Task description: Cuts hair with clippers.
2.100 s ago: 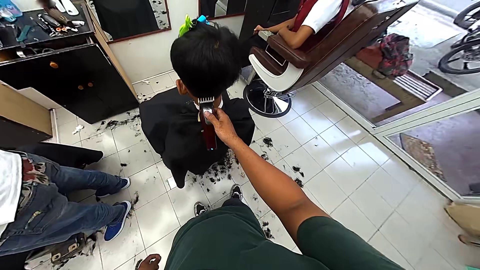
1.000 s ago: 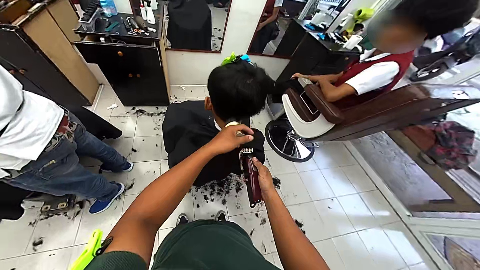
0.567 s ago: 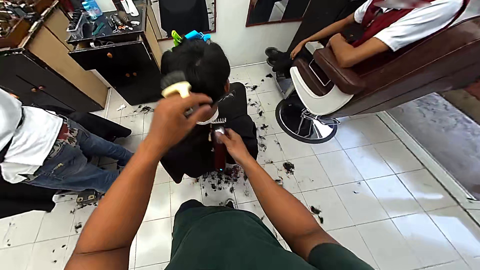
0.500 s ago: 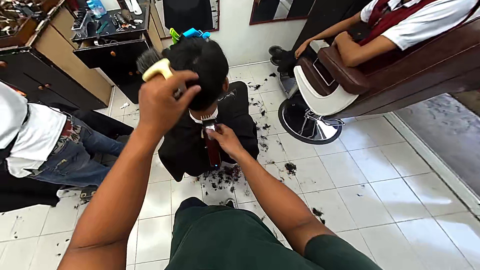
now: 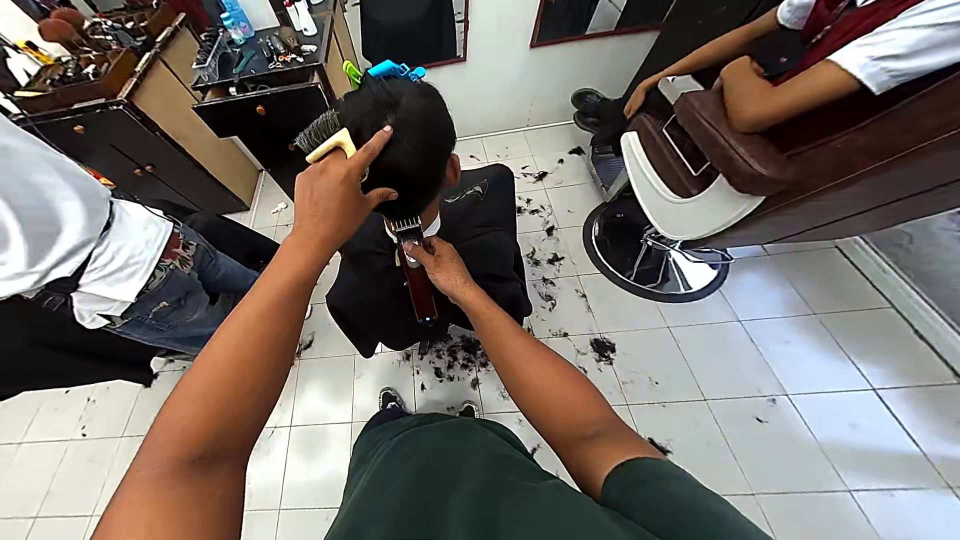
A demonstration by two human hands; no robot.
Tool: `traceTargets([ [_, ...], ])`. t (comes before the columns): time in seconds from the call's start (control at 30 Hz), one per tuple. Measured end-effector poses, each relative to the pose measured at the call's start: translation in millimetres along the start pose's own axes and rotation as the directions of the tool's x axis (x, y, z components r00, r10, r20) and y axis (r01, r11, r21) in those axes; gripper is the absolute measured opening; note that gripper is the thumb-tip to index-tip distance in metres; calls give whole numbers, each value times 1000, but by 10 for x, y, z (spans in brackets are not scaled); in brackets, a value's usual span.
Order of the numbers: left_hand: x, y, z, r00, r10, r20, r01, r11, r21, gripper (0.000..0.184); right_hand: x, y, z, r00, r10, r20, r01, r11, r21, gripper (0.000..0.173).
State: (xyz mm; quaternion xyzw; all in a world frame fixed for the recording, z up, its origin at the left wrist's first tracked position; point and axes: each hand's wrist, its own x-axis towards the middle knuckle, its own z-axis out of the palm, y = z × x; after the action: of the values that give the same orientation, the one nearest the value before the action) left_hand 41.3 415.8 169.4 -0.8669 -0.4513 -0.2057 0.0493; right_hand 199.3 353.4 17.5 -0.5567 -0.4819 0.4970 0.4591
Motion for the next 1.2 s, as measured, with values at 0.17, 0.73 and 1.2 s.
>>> traceTargets([
  [0.17,39,-7,22,1000,-9,-4,9,1000,6,70,46,-46,92,985,-171,-32,173,980,100,42],
  [0.73,57,-38,28,1000,-8,-3,8,1000,21,71,55,-77,-68,999,-45,0,45,998,54,44],
  [1.2,72,-36,16,999,-38,25,38,999,11,73,22,-102,-169,993,-102,61,93,987,132,41],
])
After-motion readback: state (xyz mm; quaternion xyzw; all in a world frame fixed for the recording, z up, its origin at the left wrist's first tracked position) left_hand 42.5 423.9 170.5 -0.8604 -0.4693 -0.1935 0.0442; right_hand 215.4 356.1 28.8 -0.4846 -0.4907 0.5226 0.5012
